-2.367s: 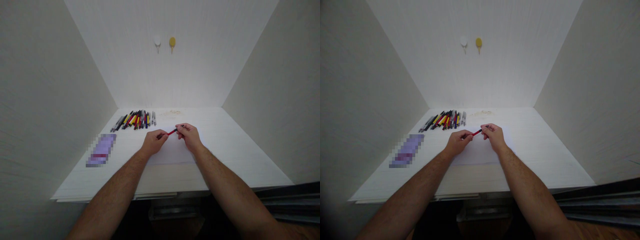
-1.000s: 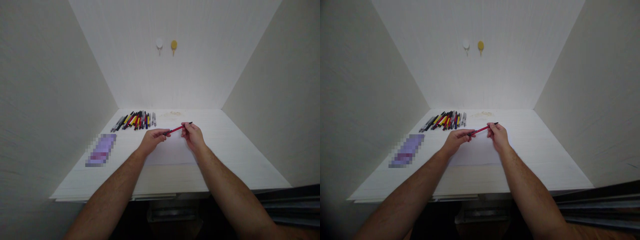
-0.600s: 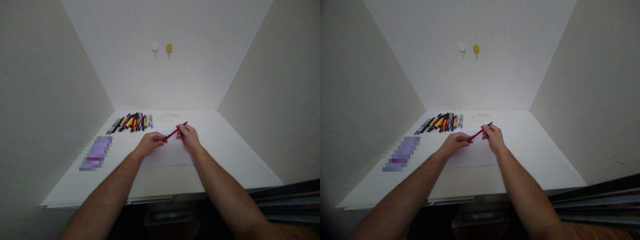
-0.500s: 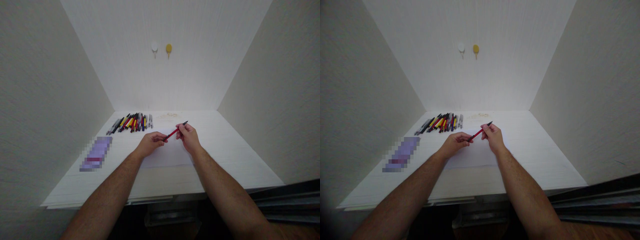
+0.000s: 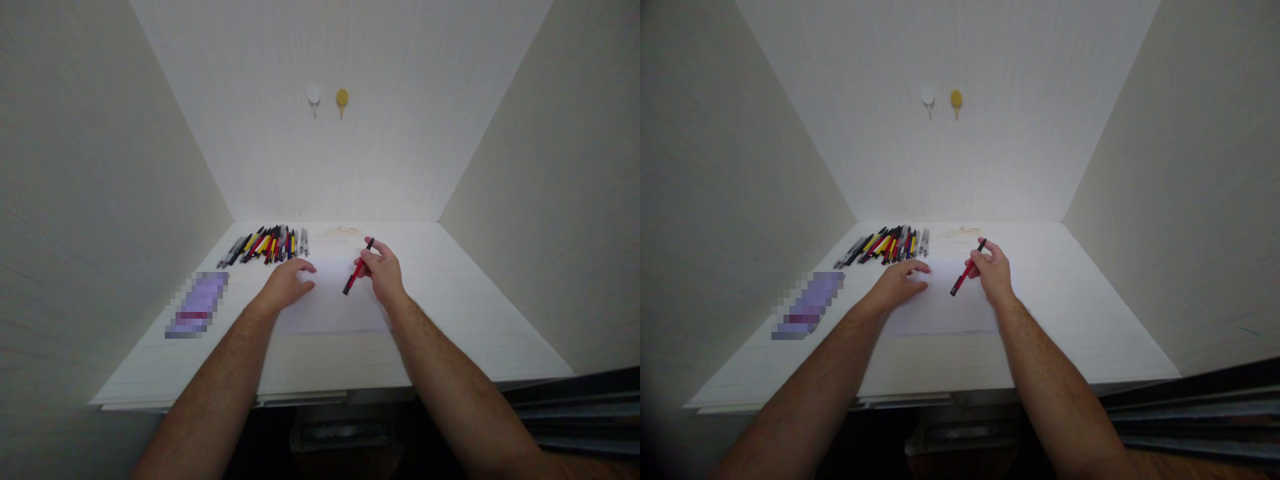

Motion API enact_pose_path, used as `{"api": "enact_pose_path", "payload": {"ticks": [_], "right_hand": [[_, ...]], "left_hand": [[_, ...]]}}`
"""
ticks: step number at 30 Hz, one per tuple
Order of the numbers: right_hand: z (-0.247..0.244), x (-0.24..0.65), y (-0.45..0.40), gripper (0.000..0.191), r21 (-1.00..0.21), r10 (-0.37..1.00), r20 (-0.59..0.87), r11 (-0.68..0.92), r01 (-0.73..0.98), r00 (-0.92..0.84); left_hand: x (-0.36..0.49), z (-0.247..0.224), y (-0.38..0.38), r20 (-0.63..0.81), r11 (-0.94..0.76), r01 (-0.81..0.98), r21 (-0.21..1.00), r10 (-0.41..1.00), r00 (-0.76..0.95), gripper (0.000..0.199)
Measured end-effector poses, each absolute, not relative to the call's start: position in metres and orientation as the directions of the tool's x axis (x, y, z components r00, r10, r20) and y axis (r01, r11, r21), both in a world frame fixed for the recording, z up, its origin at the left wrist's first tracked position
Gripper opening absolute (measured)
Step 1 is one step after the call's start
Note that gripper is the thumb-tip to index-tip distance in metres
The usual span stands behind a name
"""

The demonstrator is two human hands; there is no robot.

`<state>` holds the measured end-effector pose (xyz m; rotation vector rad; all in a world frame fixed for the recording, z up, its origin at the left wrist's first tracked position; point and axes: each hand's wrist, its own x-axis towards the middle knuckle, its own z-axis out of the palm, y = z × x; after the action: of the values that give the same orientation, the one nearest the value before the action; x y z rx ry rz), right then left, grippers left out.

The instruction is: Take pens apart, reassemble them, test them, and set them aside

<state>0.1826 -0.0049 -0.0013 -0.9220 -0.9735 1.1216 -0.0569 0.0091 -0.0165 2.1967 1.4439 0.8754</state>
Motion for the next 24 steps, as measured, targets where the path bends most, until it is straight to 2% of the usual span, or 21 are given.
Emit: {"api": "enact_pose_path", "payload": {"ticks": [2, 4, 7, 11, 15, 19, 24], "right_hand": [[-0.001, 0.186, -0.005, 0.068, -0.941, 0.965, 0.155, 0.209, -0.268, 0.211], [0.0, 0.189, -0.005, 0.059, -0.931, 0.963, 0.156, 0.218, -0.292, 0.219], [0.003, 0.191, -0.005, 0.039, -0.901, 0.987, 0.128, 0.158, -0.405, 0.101], [0.005, 0.179, -0.004, 0.043, -0.895, 0.991, 0.131, 0.109, -0.432, -0.022], [-0.007, 0.158, 0.003, 0.034, -0.979, 0.996, 0.068, 0.056, -0.194, -0.052], [-0.027, 0.15, 0.013, 0.036, -0.983, 0.991, 0.125, 0.13, 0.129, -0.049], [-0.039, 0.154, 0.016, 0.029, -0.96, 0.992, 0.122, 0.108, 0.257, 0.04]], "left_hand": [[-0.066, -0.021, 0.013, 0.279, -0.416, 0.728, 0.545, 0.909, 0.31, 0.032], [-0.07, -0.025, 0.015, 0.245, -0.415, 0.769, 0.487, 0.91, 0.335, 0.039], [-0.062, -0.029, 0.013, 0.201, -0.422, 0.804, 0.42, 0.906, 0.371, 0.044], [-0.043, -0.026, 0.008, 0.2, -0.452, 0.801, 0.393, 0.892, 0.406, 0.046], [-0.037, -0.021, 0.006, 0.196, -0.436, 0.807, 0.398, 0.9, 0.389, 0.05], [-0.04, -0.022, 0.008, 0.177, -0.429, 0.784, 0.449, 0.903, 0.393, 0.045], [-0.044, -0.028, 0.01, 0.176, -0.372, 0.82, 0.435, 0.928, 0.327, 0.058]]}}
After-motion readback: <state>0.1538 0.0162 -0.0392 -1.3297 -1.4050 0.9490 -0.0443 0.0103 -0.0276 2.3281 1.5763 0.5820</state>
